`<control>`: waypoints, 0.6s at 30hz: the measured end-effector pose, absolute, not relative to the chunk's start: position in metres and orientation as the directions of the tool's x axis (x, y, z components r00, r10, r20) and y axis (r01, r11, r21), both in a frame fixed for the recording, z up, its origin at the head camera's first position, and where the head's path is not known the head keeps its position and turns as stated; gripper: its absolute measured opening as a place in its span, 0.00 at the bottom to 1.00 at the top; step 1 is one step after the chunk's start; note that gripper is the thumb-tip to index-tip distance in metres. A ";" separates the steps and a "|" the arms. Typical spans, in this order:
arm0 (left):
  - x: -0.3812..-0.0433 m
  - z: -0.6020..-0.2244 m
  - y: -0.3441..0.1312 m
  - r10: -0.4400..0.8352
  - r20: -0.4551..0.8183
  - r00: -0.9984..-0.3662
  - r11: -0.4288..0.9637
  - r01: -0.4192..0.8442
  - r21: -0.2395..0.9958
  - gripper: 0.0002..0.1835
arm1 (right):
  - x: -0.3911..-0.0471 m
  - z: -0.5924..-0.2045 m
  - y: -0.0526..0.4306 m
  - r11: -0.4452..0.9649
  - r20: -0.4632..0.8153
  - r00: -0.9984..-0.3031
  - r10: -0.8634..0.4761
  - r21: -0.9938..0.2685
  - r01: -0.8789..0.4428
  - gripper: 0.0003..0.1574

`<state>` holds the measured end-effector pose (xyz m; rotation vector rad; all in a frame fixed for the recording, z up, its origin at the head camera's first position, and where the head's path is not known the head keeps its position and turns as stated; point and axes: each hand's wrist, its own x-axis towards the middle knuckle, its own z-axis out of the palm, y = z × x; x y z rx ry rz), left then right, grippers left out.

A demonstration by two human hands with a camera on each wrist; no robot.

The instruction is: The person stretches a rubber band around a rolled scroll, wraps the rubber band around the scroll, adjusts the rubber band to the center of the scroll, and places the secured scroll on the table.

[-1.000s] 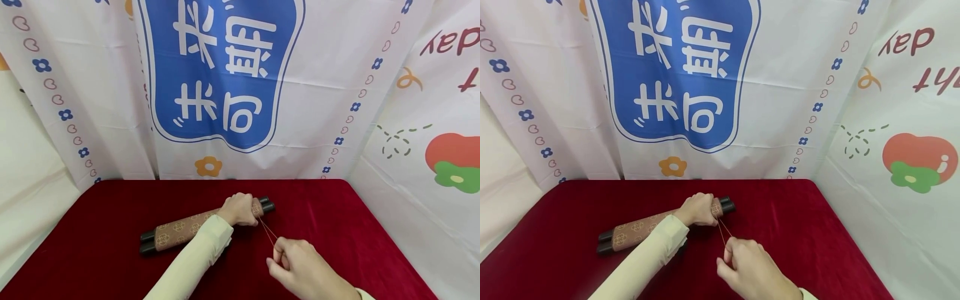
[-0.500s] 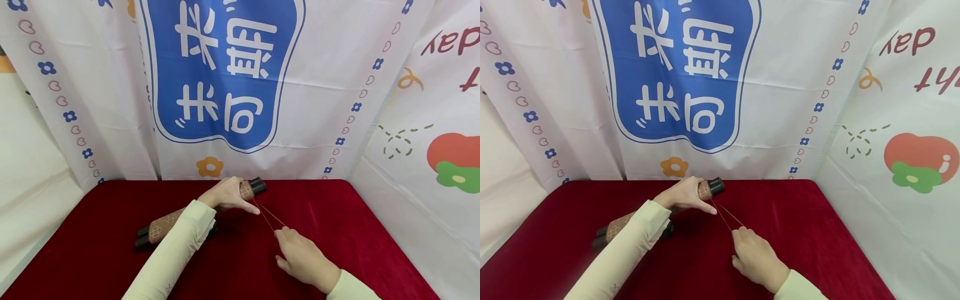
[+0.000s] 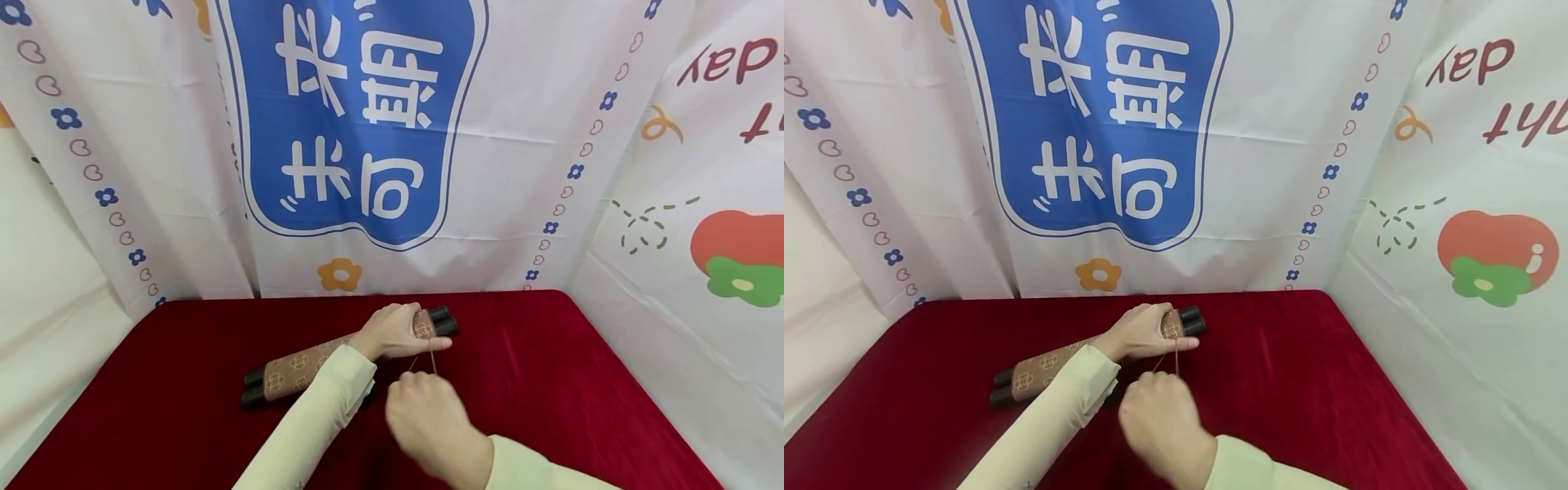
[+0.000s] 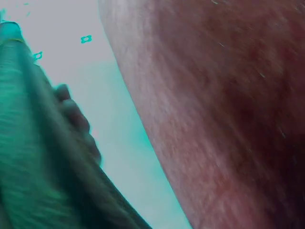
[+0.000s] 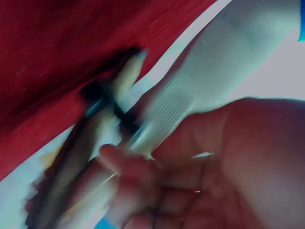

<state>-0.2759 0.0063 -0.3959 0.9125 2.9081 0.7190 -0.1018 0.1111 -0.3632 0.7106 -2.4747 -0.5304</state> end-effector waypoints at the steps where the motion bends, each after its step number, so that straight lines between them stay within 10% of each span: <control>1: -0.275 -0.396 0.004 0.546 0.139 -0.826 0.715 0.546 0.437 0.34 | -0.106 -0.364 0.117 0.823 0.390 -0.755 -0.527 0.454 -0.341 0.11; 6: -0.271 -0.389 -0.004 0.569 0.190 -0.800 0.676 0.587 0.446 0.28 | -0.134 -0.364 0.170 0.975 0.492 -0.842 -0.220 0.145 -0.170 0.06; 8: -0.268 -0.385 -0.006 0.568 0.204 -0.797 0.678 0.594 0.432 0.27 | -0.149 -0.363 0.192 0.981 0.466 -0.867 -0.177 0.014 -0.193 0.23; 12: -0.261 -0.377 -0.008 0.580 0.199 -0.790 0.676 0.603 0.424 0.24 | -0.183 -0.363 0.221 0.883 0.297 -0.907 -0.300 -0.274 -0.381 0.67; 18: -0.242 -0.374 -0.009 0.648 0.191 -0.737 0.608 0.652 0.453 0.24 | -0.224 -0.374 0.231 0.594 0.183 -0.813 -0.552 -0.599 -0.538 0.64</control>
